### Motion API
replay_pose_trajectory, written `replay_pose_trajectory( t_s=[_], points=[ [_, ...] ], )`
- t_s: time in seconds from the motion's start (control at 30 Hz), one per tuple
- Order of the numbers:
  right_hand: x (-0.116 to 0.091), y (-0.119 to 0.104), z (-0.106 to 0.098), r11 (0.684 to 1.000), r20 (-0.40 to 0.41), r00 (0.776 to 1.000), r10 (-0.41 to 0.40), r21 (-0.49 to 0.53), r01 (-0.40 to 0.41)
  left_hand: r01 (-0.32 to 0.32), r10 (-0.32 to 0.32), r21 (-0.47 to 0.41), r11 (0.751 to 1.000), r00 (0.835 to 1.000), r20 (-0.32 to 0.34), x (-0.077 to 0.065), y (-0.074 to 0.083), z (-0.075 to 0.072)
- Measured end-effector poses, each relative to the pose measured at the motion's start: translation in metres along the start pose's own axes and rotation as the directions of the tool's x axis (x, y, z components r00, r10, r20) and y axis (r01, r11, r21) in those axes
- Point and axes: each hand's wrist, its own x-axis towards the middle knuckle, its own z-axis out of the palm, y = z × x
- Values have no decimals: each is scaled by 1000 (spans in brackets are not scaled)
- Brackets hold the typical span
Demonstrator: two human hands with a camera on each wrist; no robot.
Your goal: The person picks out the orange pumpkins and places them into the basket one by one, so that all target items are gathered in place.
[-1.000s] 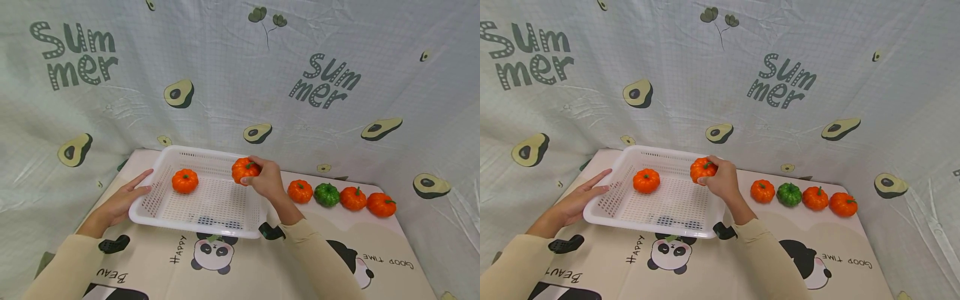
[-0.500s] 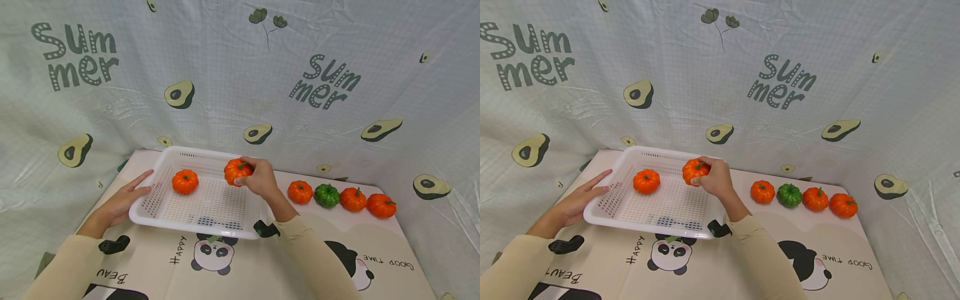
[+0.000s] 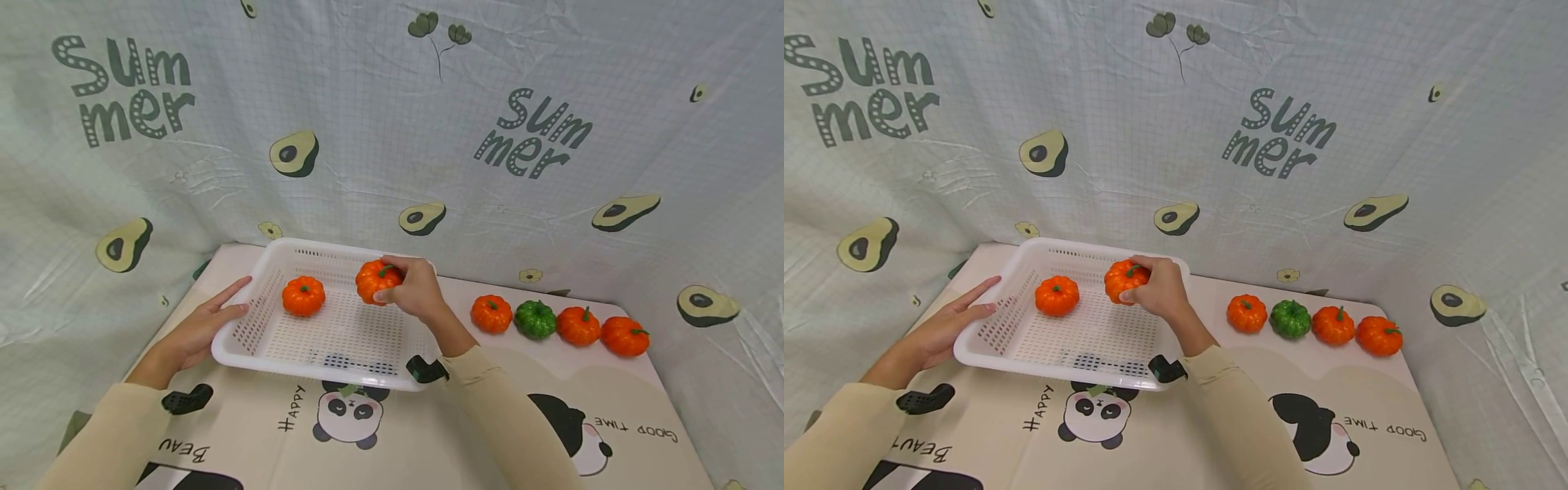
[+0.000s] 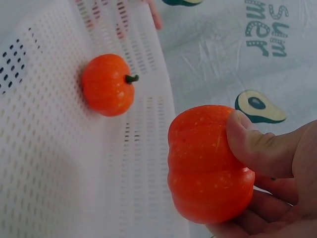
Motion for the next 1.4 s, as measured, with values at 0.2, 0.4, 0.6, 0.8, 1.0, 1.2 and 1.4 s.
replay_pose_trajectory(
  t_s=[0.2,0.4,0.6,0.8,1.0,1.2,1.4],
  points=[
    [4,-2,4,1000,21,1000,-15,-7,15,-1,1,2,1000,1000,-3,1,0,1],
    [9,-3,9,1000,41,999,-13,7,13,-2,2,6,1000,1000,-4,-1,1,1],
    [13,-3,14,1000,55,998,-11,17,10,2,-2,-2,1000,1000,-6,1,-1,0],
    [16,-1,19,1000,59,998,-11,13,10,1,-1,-13,1000,1000,3,2,-2,-1],
    [18,-2,23,1000,69,998,0,29,-2,1,-1,-18,1000,1000,3,1,-1,-1],
    [19,0,26,999,72,997,5,41,-8,0,0,-10,1000,1000,-2,1,-1,0],
    [22,2,30,999,68,998,10,36,-13,-3,3,-9,1000,1000,-2,1,-1,0]
  ],
)
